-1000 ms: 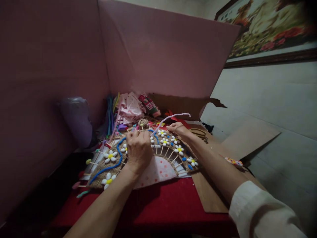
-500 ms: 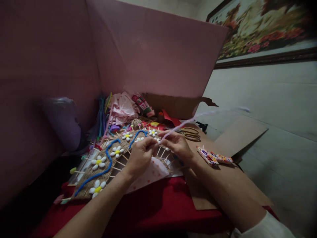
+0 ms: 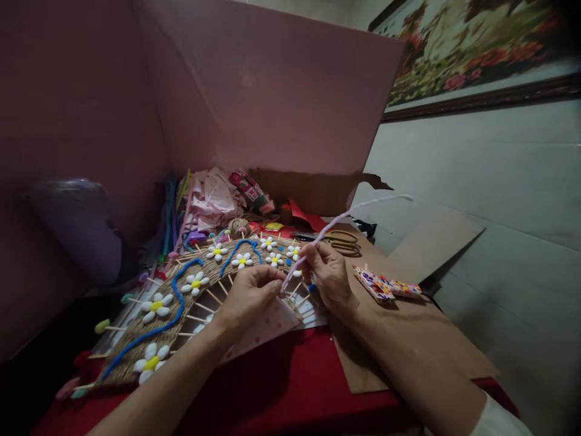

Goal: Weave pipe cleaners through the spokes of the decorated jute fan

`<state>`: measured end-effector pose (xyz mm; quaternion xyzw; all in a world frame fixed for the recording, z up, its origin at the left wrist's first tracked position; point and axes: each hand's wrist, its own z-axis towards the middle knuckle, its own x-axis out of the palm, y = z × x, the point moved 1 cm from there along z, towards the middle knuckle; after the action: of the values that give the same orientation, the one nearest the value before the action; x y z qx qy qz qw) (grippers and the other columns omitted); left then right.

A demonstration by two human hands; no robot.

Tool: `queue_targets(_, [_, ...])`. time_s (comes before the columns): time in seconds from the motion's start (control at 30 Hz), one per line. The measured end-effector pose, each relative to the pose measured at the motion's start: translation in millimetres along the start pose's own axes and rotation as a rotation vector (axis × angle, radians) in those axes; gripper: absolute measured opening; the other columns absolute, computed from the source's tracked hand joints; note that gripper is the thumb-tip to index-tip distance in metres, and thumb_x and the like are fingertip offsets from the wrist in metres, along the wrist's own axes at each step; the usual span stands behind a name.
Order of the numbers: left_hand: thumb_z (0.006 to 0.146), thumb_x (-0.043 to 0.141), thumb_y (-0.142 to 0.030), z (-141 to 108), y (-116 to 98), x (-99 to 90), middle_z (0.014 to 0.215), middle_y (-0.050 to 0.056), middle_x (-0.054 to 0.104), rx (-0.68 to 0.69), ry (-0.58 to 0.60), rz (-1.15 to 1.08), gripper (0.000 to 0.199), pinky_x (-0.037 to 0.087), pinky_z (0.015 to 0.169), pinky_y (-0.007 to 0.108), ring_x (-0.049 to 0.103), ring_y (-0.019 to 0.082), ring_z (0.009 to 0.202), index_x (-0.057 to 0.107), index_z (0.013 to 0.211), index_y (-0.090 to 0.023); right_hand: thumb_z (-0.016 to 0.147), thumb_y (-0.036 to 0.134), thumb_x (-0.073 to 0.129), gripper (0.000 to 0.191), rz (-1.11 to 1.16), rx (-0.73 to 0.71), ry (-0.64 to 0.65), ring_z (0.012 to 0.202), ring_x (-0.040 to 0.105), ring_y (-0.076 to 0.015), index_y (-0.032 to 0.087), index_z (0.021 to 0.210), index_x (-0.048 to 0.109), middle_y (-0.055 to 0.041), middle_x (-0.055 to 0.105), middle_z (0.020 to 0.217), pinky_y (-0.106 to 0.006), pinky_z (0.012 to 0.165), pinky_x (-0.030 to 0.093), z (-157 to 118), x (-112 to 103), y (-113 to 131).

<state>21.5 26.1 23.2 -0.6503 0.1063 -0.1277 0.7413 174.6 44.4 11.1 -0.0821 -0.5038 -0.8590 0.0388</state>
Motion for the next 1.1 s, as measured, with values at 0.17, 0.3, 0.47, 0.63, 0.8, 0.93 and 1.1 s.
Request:
queue_targets(0.17, [0.072, 0.062, -0.029, -2.0, 3.4, 0.3, 0.057, -0.002, 0.057, -0.069, 0.062, -0.126, 0.015, 0.024, 0.038, 0.016, 0.039, 0.004, 0.041, 0.063, 0.076, -0.014, 0.078, 0.047, 0.062, 0.032, -0.066, 0.000, -0.003, 0.041, 0.040, -0.0064, 0.017, 0.068, 0.056, 0.0039, 0.050, 0.054, -0.020, 0.038, 0.029, -1.0, 1.6, -0.9])
queue_targets(0.3, [0.073, 0.064, -0.035, -3.1, 6.0, 1.2, 0.056, -0.002, 0.056, -0.112, 0.110, -0.065, 0.022, 0.023, 0.034, 0.016, 0.035, 0.003, 0.036, 0.060, 0.073, -0.013, 0.077, 0.048, 0.062, 0.032, -0.045, 0.001, -0.077, 0.040, 0.040, -0.0064, 0.018, 0.068, 0.056, 0.0041, 0.051, 0.054, -0.019, 0.038, 0.030, 1.5, 0.1, -1.5])
queue_targets(0.47, [0.071, 0.065, -0.036, -3.6, 5.5, 2.6, 0.053, -0.003, 0.054, -0.125, 0.086, -0.021, 0.024, 0.025, 0.032, 0.015, 0.035, 0.003, 0.034, 0.057, 0.069, -0.013, 0.077, 0.044, 0.063, 0.027, 0.035, -0.017, -0.052, 0.040, 0.039, -0.0058, 0.018, 0.072, 0.057, 0.0043, 0.052, 0.055, -0.019, 0.037, 0.029, -0.9, 0.3, -0.5])
queue_targets(0.63, [0.074, 0.063, -0.041, -1.8, 5.4, 0.1, 0.052, -0.003, 0.054, -0.058, 0.018, -0.038, 0.029, 0.023, 0.031, 0.015, 0.034, 0.002, 0.031, 0.057, 0.070, -0.013, 0.070, 0.033, 0.072, 0.018, -0.072, -0.058, 0.171, 0.062, 0.051, -0.0104, 0.019, 0.070, 0.062, 0.0011, 0.056, 0.070, -0.022, 0.056, 0.042, -4.6, 3.8, -1.0])
queue_targets(0.8, [0.073, 0.064, -0.043, -0.7, 5.6, 0.0, 0.049, -0.004, 0.052, -0.075, -0.005, -0.006, 0.031, 0.023, 0.032, 0.016, 0.034, 0.003, 0.032, 0.058, 0.066, -0.013, 0.076, 0.033, 0.066, 0.014, -0.139, -0.104, 0.153, 0.066, 0.053, -0.0127, 0.020, 0.073, 0.060, 0.0003, 0.056, 0.072, -0.024, 0.061, 0.044, -6.8, 4.3, -4.8])
queue_targets(0.93, [0.076, 0.060, -0.040, -1.3, 5.1, -0.2, 0.046, -0.006, 0.048, -0.028, -0.022, 0.109, 0.027, 0.023, 0.035, 0.017, 0.032, 0.004, 0.034, 0.057, 0.065, -0.015, 0.080, 0.032, 0.061, 0.014, -0.228, -0.135, 0.169, 0.060, 0.050, -0.0114, 0.020, 0.075, 0.058, 0.0012, 0.054, 0.069, -0.024, 0.057, 0.041, -11.6, 3.9, -2.1])
queue_targets(1.1, [0.077, 0.056, -0.029, -4.4, 2.9, -0.9, 0.051, -0.004, 0.048, 0.162, -0.146, 0.344, 0.020, 0.030, 0.044, 0.020, 0.039, 0.008, 0.046, 0.055, 0.062, -0.016, 0.083, 0.031, 0.058, 0.014, -0.455, -0.246, 0.244, 0.061, 0.050, -0.0133, 0.020, 0.076, 0.058, -0.0005, 0.054, 0.068, -0.025, 0.056, 0.040, -18.1, 2.7, 3.9])
